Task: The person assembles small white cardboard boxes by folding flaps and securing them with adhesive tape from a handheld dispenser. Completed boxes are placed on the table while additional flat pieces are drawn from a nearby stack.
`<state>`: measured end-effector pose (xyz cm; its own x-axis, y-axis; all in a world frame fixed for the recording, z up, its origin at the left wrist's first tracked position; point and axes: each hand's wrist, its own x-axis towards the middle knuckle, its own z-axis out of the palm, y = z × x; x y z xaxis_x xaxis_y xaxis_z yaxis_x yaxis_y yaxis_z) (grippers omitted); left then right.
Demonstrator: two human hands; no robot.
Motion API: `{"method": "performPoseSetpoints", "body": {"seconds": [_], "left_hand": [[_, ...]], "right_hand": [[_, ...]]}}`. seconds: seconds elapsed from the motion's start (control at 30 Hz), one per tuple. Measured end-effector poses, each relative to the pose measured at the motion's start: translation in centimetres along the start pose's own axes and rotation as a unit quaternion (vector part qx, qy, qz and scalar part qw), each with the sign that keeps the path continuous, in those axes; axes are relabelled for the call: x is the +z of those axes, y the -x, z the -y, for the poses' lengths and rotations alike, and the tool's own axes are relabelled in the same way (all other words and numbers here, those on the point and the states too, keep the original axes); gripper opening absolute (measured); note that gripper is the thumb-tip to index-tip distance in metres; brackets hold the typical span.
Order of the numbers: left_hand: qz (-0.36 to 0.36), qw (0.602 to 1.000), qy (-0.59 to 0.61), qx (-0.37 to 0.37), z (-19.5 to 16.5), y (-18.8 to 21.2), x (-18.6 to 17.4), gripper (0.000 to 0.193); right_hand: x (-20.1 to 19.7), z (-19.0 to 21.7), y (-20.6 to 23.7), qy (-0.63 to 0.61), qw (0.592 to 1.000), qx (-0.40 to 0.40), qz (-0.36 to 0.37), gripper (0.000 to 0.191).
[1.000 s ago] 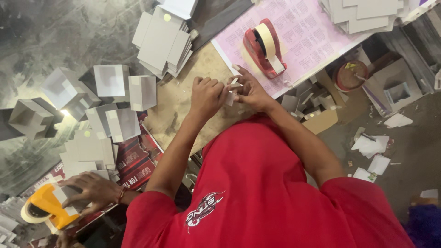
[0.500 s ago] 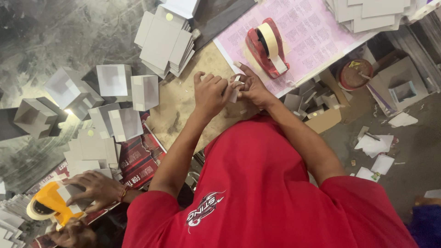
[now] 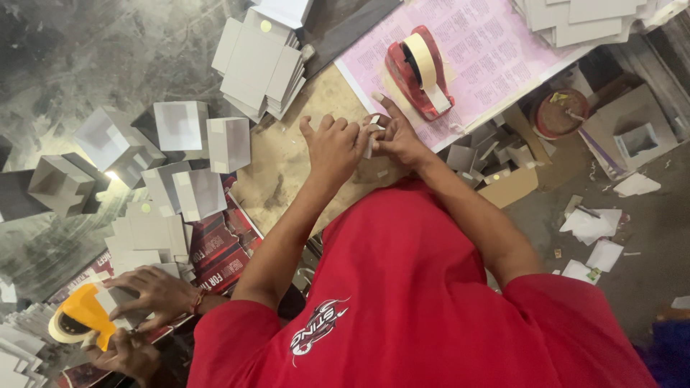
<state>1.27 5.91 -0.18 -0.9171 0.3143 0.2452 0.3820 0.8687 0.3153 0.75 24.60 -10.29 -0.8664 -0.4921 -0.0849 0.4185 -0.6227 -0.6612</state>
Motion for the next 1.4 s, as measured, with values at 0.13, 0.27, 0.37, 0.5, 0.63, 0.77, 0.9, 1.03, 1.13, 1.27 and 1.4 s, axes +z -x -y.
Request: {"method": "performPoseSetpoints", "body": {"seconds": [0.13, 0.27, 0.37, 0.5, 0.63, 0.77, 0.9, 1.03, 1.13, 1.27, 1.4], "left_hand": [[-0.012, 1.0, -0.004, -0.004, -0.2, 0.1, 0.0, 0.027], [-0.002, 1.0, 0.002, -0.004, -0.1, 0.0, -0.1, 0.027], [-0.002, 1.0, 0.007, -0.002, -0.1, 0.1, -0.1, 0.027], [-0.007, 1.0, 0.005, 0.007, -0.1, 0.2, 0.0, 0.027], [-0.008, 1.0, 0.005, 0.007, -0.1, 0.1, 0.0, 0.027], [-0.013, 1.0, 0.002, 0.006, -0.2, 0.2, 0.1, 0.026], [-0.016, 1.0, 0.007, 0.008, -0.1, 0.2, 0.2, 0.026], [-0.011, 1.0, 0.001, 0.006, -0.1, 0.2, 0.3, 0.026], [-0.016, 1.0, -0.001, 0.009, -0.1, 0.1, 0.4, 0.026], [-0.017, 1.0, 0.001, 0.008, 0.1, 0.2, 0.6, 0.026], [-0.012, 1.0, 0.021, 0.005, 0.5, 0.5, 0.9, 0.024]], "right_hand": [[-0.1, -0.3, 0.7, 0.101, 0.993, -0.043, -0.049, 0.107], [-0.6, -0.3, 2.0, 0.285, 0.942, -0.142, -0.106, 0.085], [0.0, 0.2, 3.4, 0.293, 0.926, -0.181, -0.155, 0.078], [1.8, 1.5, 4.3, 0.326, 0.912, -0.189, -0.161, 0.09], [3.5, 2.6, 4.5, 0.326, 0.927, -0.151, -0.109, 0.106], [4.1, 2.8, 4.3, 0.327, 0.933, -0.124, -0.088, 0.107], [4.0, 2.6, 4.2, 0.331, 0.932, -0.124, -0.076, 0.107], [4.2, 2.4, 4.1, 0.312, 0.941, -0.11, -0.074, 0.106], [4.8, 2.3, 3.9, 0.321, 0.938, -0.09, -0.091, 0.101], [6.0, 1.9, 3.3, 0.35, 0.923, -0.084, -0.134, 0.091], [6.4, 1.6, 2.5, 0.397, 0.896, -0.029, -0.197, 0.075]]}}
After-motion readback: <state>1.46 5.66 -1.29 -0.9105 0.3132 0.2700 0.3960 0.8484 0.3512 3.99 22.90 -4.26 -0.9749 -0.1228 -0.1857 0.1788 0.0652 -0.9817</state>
